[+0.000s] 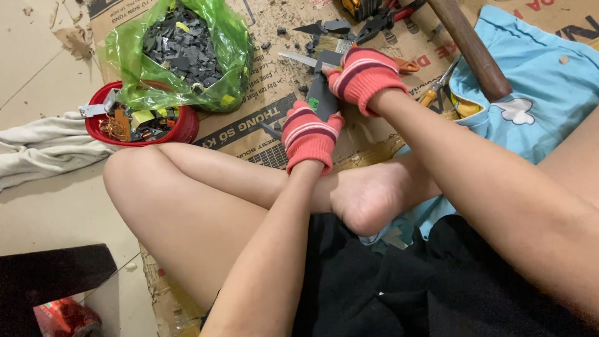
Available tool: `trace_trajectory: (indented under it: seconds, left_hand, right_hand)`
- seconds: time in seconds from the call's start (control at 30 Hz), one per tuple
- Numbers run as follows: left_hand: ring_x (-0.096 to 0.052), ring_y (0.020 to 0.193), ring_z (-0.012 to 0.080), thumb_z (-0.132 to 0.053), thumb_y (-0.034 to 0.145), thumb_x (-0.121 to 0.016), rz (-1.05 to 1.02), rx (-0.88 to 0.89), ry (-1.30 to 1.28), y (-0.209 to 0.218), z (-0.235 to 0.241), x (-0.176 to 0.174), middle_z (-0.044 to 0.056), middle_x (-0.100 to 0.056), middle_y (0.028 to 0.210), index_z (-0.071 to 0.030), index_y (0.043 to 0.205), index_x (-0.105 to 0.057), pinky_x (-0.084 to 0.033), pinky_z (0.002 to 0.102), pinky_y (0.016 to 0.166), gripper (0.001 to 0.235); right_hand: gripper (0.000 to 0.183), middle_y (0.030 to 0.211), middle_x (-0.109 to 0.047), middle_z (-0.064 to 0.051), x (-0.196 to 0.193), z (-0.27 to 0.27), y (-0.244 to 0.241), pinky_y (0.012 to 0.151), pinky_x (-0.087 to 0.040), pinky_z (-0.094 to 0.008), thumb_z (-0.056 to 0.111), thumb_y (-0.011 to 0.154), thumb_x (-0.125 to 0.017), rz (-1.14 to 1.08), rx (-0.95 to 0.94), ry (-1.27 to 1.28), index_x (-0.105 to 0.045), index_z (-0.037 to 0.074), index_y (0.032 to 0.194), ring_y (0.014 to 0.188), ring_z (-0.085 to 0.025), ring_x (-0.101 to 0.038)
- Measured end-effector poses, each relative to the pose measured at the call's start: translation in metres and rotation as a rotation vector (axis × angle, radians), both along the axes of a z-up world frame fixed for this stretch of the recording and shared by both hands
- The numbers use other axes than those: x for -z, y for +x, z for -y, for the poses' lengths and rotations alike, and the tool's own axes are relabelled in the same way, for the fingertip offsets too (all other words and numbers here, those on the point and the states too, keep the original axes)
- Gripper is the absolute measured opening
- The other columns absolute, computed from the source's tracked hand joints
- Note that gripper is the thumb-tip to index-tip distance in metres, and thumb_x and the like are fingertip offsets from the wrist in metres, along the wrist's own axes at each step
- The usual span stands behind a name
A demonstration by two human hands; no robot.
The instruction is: The person sits on the floor and uses pliers to cut a small black object. They then use a knife to scrape or cut the same object. The person continues to manipulate the object with the knife and pliers.
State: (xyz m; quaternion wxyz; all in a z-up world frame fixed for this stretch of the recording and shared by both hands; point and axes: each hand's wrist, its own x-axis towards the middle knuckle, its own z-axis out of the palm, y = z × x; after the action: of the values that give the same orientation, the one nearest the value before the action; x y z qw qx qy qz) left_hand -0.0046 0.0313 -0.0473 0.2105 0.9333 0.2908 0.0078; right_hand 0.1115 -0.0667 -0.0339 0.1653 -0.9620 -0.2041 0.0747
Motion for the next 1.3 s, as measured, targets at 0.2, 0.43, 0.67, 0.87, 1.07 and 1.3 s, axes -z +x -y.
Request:
trace_trajectory:
  seconds: [0.2,0.43,0.67,0.87,1.07,1.3]
  left_hand:
    - [-0.068,0.087,0.0355,-0.048,0.08,-0.075,0.002,-0.023,-0.039,-0.001,0.0,-0.002,0.019,-0.064,0.104,0.0,0.114,-0.058,-0.057,0.045,0.076,0.062]
    - [-0.067,0.084,0.0364,-0.045,0.077,-0.075,0.148,-0.025,0.014,-0.015,-0.015,0.003,0.019,-0.063,0.102,-0.002,0.111,-0.058,-0.056,0.047,0.077,0.058]
    - [-0.067,0.083,0.0358,-0.045,0.078,-0.075,0.037,-0.005,-0.056,-0.003,0.018,0.001,0.017,-0.064,0.101,-0.002,0.112,-0.057,-0.056,0.047,0.077,0.057]
    - [-0.063,0.122,0.0397,-0.059,0.08,-0.069,-0.174,-0.035,-0.08,-0.006,0.005,-0.016,0.02,-0.063,0.129,-0.007,0.124,-0.054,-0.054,0.052,0.099,0.07]
    - [-0.066,0.115,0.0362,-0.061,0.077,-0.072,-0.047,0.098,0.143,-0.015,0.02,-0.028,0.017,-0.066,0.124,-0.006,0.125,-0.057,-0.054,0.052,0.096,0.075]
    - [-0.071,0.105,0.0353,-0.063,0.082,-0.067,0.176,0.157,0.315,-0.008,0.017,0.022,0.017,-0.069,0.12,-0.006,0.131,-0.062,-0.054,0.051,0.091,0.076]
  right_hand:
    - [0.054,0.077,-0.07,-0.022,0.003,-0.009,0.013,0.057,-0.052,-0.049,0.048,0.1,-0.058,0.079,-0.032,-0.051,-0.072,-0.002,0.086,0.058,-0.041,-0.058]
    - [0.05,0.078,-0.067,-0.02,0.012,0.03,0.086,0.061,-0.052,-0.048,0.042,0.103,-0.056,-0.012,-0.001,-0.084,-0.072,-0.004,0.099,0.062,-0.035,-0.057]
    - [0.054,0.113,-0.071,-0.019,-0.053,0.078,0.042,0.095,-0.053,-0.044,0.049,0.11,-0.049,-0.292,0.151,0.031,-0.065,0.0,0.127,0.093,-0.029,-0.068]
    - [0.035,0.104,-0.073,-0.017,-0.016,0.085,-0.008,0.087,-0.058,-0.052,0.044,0.092,-0.065,-0.45,0.288,0.15,-0.073,0.016,0.11,0.104,-0.036,-0.068]
    - [0.045,0.117,-0.073,-0.016,-0.09,0.083,-0.085,0.106,-0.05,-0.05,0.036,0.094,-0.049,-0.519,0.21,-0.072,-0.072,0.016,0.126,0.121,-0.037,-0.064]
    - [0.035,0.11,-0.071,-0.022,-0.06,0.09,-0.091,0.097,-0.052,-0.058,0.028,0.092,-0.056,-0.117,0.226,0.167,-0.065,0.01,0.121,0.113,-0.044,-0.064]
